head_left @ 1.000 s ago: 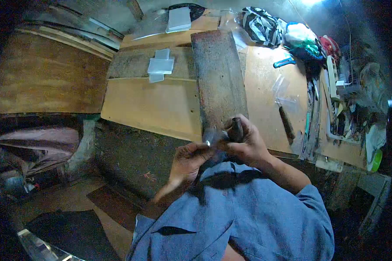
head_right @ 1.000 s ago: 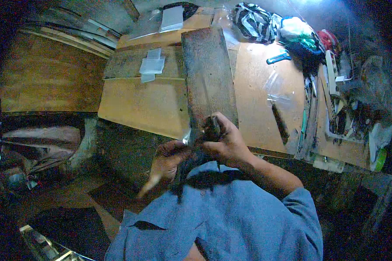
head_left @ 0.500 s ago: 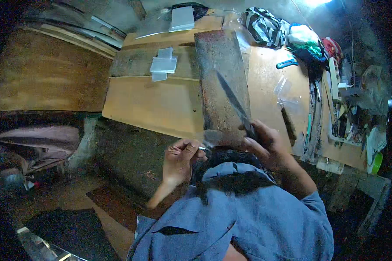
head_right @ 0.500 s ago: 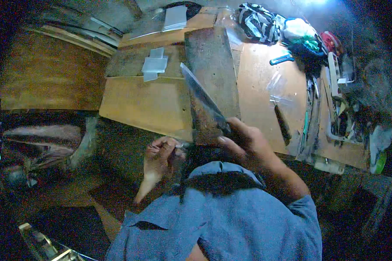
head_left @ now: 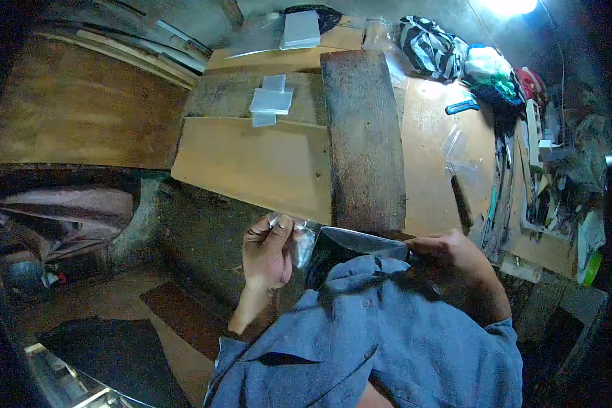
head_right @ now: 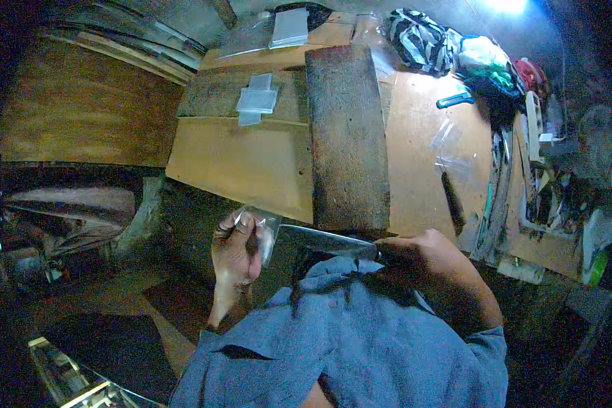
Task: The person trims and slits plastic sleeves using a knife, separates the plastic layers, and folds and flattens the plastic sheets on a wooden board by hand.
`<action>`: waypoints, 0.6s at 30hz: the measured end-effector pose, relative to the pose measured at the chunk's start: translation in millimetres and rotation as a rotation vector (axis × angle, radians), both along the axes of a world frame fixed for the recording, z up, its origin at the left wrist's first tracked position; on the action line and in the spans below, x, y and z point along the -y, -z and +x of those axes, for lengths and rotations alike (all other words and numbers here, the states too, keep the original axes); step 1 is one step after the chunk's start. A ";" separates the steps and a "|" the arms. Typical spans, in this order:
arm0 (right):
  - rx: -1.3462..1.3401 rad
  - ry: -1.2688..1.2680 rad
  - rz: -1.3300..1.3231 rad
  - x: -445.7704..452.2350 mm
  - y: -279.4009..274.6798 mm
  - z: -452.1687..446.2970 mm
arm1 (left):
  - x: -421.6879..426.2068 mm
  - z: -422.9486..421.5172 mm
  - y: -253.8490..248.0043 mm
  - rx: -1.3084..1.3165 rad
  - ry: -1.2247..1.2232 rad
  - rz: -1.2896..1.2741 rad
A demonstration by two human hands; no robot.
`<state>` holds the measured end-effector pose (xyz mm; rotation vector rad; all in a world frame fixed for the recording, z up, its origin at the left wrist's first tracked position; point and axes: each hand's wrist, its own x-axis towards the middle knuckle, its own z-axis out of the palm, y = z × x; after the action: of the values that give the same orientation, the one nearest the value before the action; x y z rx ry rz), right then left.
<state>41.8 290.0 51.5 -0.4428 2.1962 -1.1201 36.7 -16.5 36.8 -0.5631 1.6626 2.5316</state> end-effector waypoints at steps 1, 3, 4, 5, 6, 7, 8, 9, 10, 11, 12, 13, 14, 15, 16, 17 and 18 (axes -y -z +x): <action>0.002 0.006 -0.009 0.9 -1.4 -0.8 | -1.3 0.7 -1.1 0.031 -0.009 0.024; 0.000 0.005 -0.016 1.6 -0.4 -2.8 | -2.9 3.7 0.5 0.065 0.039 -0.013; -0.003 0.006 -0.023 1.9 0.7 -3.8 | -3.7 4.9 1.1 0.100 0.088 -0.051; -0.003 0.009 -0.022 2.3 3.0 -4.7 | -4.2 5.2 0.9 0.100 0.092 -0.049; -0.020 -0.009 -0.017 2.9 6.2 -5.7 | -4.3 5.0 0.3 0.074 0.239 -0.111; -0.036 -0.027 -0.011 3.5 7.8 -6.9 | -4.0 4.9 0.3 0.047 0.387 -0.172; -0.034 -0.023 -0.009 5.6 7.1 -8.3 | -1.7 5.7 3.6 0.042 0.475 -0.241; -0.014 -0.032 -0.014 9.0 6.0 -10.2 | -3.3 6.5 4.0 0.042 0.480 -0.239; 0.006 -0.042 -0.019 9.9 5.7 -11.3 | -6.0 7.5 4.4 0.046 0.510 -0.240; 0.007 -0.038 -0.017 9.6 8.9 -11.4 | -8.1 7.8 4.7 0.050 0.541 -0.242; -0.052 -0.053 -0.052 9.7 14.3 -11.2 | -10.0 7.8 4.8 0.050 0.544 -0.240; -0.112 -0.067 -0.087 9.4 17.5 -11.2 | -11.8 7.9 5.1 0.059 0.550 -0.200; -0.112 -0.064 -0.087 10.3 16.1 -12.3 | -13.4 8.0 5.0 0.068 0.555 -0.160; -0.100 -0.081 -0.071 13.1 13.0 -14.3 | -14.4 8.0 4.2 0.077 0.559 -0.121; -0.089 -0.099 -0.056 14.8 11.4 -16.2 | -15.8 6.7 0.7 0.078 0.561 -0.121; -0.089 -0.097 -0.056 15.2 12.6 -17.5 | -17.7 4.2 -4.9 0.146 0.609 -0.164; -0.111 -0.108 -0.072 15.7 15.1 -18.1 | -19.0 3.0 -7.7 0.214 0.656 -0.207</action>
<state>23.7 274.3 36.3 -0.6613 2.2036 -1.1427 39.7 2.5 44.5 -0.2279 1.6833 1.7917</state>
